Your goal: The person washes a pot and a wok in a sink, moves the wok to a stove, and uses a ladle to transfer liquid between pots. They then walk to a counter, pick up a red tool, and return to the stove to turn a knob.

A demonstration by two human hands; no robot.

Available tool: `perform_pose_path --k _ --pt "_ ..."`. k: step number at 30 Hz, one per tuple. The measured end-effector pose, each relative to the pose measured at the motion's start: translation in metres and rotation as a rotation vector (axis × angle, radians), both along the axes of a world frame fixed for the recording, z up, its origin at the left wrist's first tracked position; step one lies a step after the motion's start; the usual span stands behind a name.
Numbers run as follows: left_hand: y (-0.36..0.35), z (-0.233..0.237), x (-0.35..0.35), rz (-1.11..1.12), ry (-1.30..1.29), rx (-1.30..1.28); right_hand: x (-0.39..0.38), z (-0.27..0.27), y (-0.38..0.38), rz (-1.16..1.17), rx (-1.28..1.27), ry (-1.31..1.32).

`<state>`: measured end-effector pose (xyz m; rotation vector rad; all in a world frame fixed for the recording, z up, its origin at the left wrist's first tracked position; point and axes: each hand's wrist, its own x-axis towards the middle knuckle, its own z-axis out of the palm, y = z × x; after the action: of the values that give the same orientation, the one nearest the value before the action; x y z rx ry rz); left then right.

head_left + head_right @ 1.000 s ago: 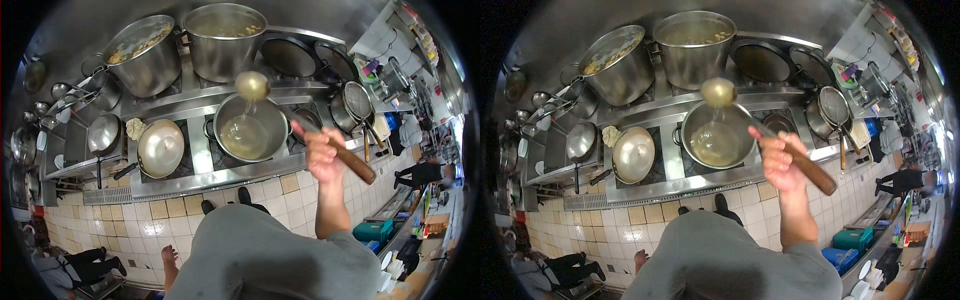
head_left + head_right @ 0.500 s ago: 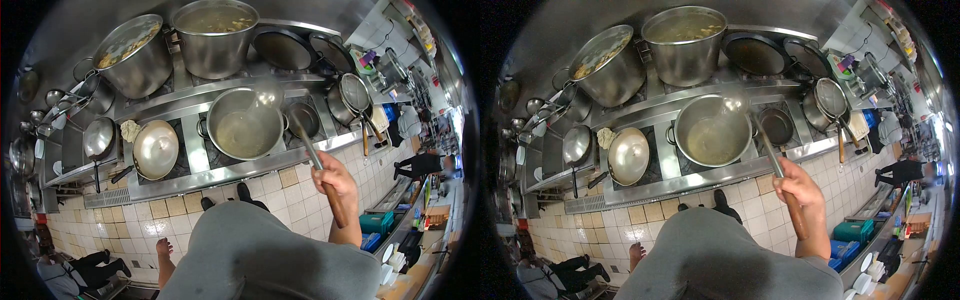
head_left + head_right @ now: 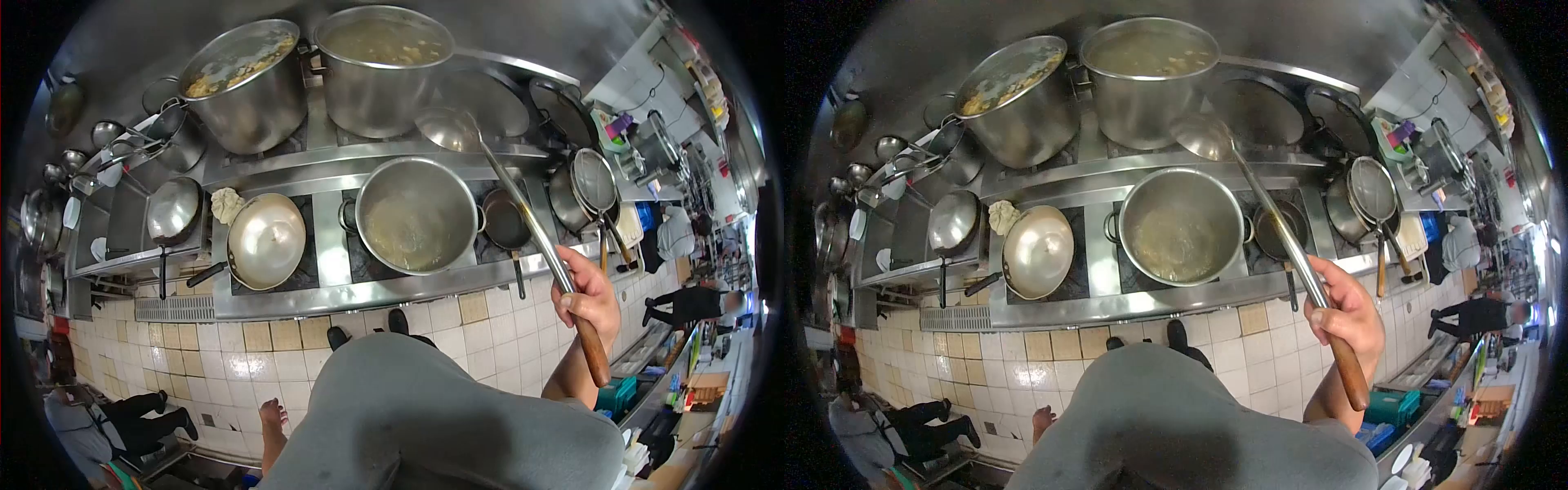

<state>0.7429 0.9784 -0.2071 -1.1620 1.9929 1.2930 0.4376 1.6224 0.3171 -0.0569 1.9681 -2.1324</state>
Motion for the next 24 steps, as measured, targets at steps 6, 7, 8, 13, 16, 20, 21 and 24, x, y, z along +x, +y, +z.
perform_pose_path --k 6,7,8,13,16,20,21,24 --pt "0.016 0.002 0.012 0.172 0.007 0.003 -0.033 0.0 -0.002 -0.023 -0.03 0.172" --pt "0.013 -0.004 0.016 0.113 0.03 0.018 -0.047 0.004 -0.006 -0.01 0.001 0.201" --pt "0.011 -0.01 0.019 0.054 0.055 0.032 -0.064 0.006 -0.01 0.001 0.015 0.247" --pt "0.032 0.014 0.013 0.182 -0.007 0.005 -0.192 0.011 -0.04 0.076 0.25 0.337" --pt "0.051 0.036 0.021 0.384 -0.026 0.034 -0.304 0.001 -0.047 0.056 0.401 0.226" --pt "0.055 0.016 0.051 0.496 -0.014 0.069 -0.392 -0.018 -0.075 -0.041 0.471 0.174" --pt "0.057 0.007 0.063 0.49 -0.012 0.078 -0.407 -0.025 -0.079 -0.031 0.528 0.175" --pt "0.059 -0.028 0.099 0.442 0.019 0.124 -0.413 -0.017 -0.089 -0.008 0.554 0.111"
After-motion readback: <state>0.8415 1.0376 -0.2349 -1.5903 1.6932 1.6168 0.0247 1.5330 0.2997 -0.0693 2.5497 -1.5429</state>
